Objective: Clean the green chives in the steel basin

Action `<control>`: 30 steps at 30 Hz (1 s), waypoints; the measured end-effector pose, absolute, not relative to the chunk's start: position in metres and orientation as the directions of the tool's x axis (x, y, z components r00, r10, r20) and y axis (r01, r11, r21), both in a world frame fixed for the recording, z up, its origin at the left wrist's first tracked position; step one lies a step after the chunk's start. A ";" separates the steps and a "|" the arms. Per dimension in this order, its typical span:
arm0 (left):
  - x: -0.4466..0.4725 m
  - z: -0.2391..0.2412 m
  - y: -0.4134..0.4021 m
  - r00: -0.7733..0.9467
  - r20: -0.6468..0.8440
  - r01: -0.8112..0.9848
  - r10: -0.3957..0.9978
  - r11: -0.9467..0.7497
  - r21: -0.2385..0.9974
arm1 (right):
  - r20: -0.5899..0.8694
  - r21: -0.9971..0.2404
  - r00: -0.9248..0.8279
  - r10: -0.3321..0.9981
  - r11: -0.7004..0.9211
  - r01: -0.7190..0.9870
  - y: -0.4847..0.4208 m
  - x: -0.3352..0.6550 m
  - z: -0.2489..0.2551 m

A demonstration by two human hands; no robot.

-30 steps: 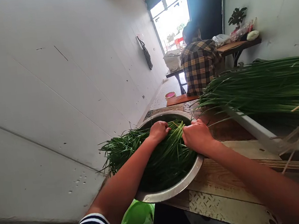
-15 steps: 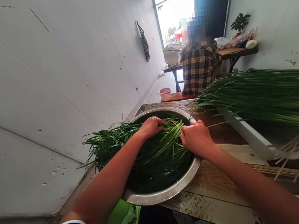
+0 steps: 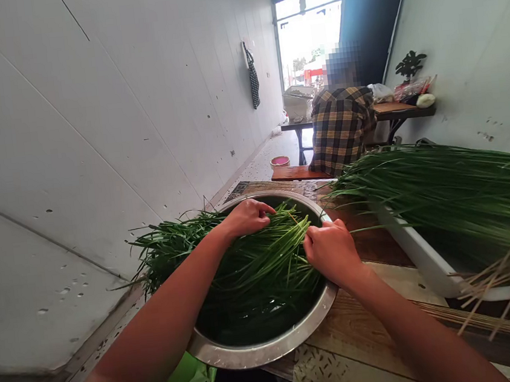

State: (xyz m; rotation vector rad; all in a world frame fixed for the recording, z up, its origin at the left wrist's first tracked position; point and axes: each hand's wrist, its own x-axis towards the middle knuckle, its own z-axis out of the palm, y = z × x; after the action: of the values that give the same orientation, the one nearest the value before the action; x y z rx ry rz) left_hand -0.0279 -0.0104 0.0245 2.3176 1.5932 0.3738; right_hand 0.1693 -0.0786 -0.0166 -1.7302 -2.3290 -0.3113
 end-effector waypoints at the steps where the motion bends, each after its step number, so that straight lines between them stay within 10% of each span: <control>1: -0.028 0.025 -0.011 0.348 0.030 0.854 0.937 -0.330 0.401 | 0.309 0.027 -0.279 0.909 0.284 0.958 -0.078 0.170 -0.017; 14: -0.009 -0.015 -0.005 0.396 0.100 0.879 0.913 -0.409 0.246 | 0.335 0.010 -0.271 0.902 0.285 0.959 -0.078 0.170 -0.020; 30: -0.012 -0.011 0.001 0.143 -0.042 0.274 0.989 0.001 0.962 | 0.372 -0.039 -0.301 0.878 0.339 0.940 -0.080 0.170 -0.021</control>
State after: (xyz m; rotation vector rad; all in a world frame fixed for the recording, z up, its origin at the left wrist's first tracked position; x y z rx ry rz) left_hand -0.0117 0.0010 -0.0109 1.4576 1.3036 0.9387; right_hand 0.1702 -0.0804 -0.0205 -1.6157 -2.2815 -0.2651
